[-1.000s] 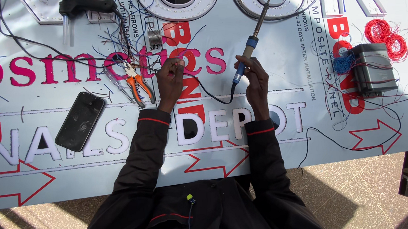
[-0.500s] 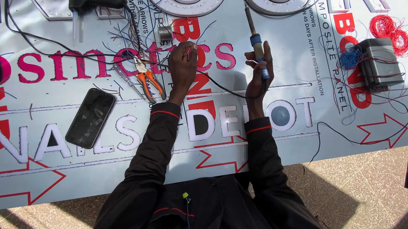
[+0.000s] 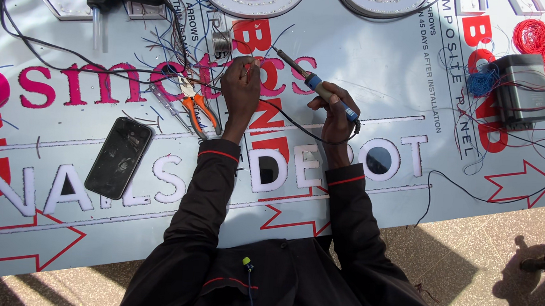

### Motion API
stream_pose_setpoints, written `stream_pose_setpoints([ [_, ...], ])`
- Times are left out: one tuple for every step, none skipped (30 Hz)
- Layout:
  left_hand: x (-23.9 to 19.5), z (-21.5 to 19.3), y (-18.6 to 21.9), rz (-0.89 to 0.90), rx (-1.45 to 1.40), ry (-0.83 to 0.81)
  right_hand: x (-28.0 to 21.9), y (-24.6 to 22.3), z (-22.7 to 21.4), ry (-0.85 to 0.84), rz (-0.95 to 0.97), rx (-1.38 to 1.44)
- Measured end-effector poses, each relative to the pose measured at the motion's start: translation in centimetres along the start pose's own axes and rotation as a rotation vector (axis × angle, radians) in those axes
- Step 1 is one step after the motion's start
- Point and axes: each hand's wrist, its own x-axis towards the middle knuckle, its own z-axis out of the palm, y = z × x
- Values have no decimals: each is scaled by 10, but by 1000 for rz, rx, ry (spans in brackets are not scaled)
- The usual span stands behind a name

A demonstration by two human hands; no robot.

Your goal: The person uses a hot glue gun to attach LED strips to the back of large white letters on a signboard. They then use a soldering iron to connect wires to the LED strips, securing the electrical connections for the lighted sign.

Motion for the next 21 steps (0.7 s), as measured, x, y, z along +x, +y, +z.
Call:
stream_pose_setpoints([
  [1,-1,0,3,-7,7,0,1,-1,-5,-11,8],
  [2,-1,1,7,-15,15,0,2,-1,-11,-24,15],
  [1,-2,1,3,-12,15,-1,2,-2,-12,-19,15],
  [2,-2,2,1,-21,20,0,1,-2,-12,-33,4],
  [2,-2,3,-1,-29,25,1,1,-2,-13,-48,-7],
  [3,-2,2,-3,-27,25,1,0,-1,-13,-45,-6],
  [3,-2,2,3,-31,28,1,-1,-1,-27,-50,-8],
  [3,-1,1,10,-38,30,1,-2,-1,-41,-55,-12],
  [2,-1,2,8,-37,29,1,-1,-1,-40,-53,-12],
  [2,-1,3,11,-41,29,1,-1,-1,-40,-51,-6],
  [2,-1,5,13,-45,30,2,-1,-1,-39,-49,1],
  [2,-1,5,13,-44,29,2,-2,-1,-39,-49,1],
  [2,-2,6,13,-47,24,1,-2,-1,-37,-49,3],
  [3,-2,6,12,-50,20,2,-2,0,-36,-49,7],
  [3,-2,7,13,-49,21,3,-2,0,-37,-49,8],
  [3,-2,7,6,-62,21,3,-2,1,-39,-46,11],
  [2,-1,7,-1,-76,21,3,-2,2,-41,-43,13],
  [3,-1,7,-1,-75,22,2,-2,2,-41,-41,14],
  [3,-1,7,8,-66,23,2,-3,2,-48,-41,8],
  [4,-1,6,18,-58,23,1,-3,1,-54,-42,1],
  [4,-1,6,17,-58,24,1,-3,2,-55,-42,1],
])
